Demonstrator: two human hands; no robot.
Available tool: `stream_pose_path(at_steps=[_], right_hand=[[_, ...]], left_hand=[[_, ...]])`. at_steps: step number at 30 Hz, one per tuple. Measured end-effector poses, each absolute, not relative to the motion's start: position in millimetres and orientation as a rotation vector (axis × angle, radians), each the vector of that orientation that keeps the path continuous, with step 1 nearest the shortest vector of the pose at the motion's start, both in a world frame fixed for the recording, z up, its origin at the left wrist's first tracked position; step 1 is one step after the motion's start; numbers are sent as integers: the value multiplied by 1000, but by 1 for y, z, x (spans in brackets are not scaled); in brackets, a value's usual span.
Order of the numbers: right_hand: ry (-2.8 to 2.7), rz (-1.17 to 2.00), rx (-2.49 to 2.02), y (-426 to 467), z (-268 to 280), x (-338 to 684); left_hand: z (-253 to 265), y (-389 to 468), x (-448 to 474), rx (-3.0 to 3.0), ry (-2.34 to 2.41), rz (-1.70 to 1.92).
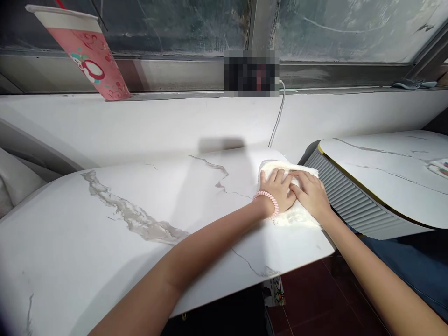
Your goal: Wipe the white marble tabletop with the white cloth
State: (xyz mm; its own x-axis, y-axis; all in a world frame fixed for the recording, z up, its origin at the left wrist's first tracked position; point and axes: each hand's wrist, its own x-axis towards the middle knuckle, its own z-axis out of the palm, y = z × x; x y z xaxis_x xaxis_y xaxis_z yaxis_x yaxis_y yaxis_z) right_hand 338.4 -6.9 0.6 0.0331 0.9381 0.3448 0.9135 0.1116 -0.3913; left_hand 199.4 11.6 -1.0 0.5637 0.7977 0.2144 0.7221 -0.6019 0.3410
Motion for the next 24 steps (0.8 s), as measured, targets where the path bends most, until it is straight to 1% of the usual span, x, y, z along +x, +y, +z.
stream_pose_path(at_steps=[7, 12, 17, 24], right_hand=[[-1865, 5, -1617, 92, -13, 320], [-1885, -9, -1553, 145, -18, 298], [-1956, 24, -1504, 161, -16, 280], [-2089, 130, -1364, 133, -10, 272]], left_hand=[[-8, 100, 174, 2510, 1364, 617], [-4, 141, 153, 2438, 1461, 535], [2, 143, 137, 2400, 1570, 482], [-2, 108, 134, 2345, 1738, 479]])
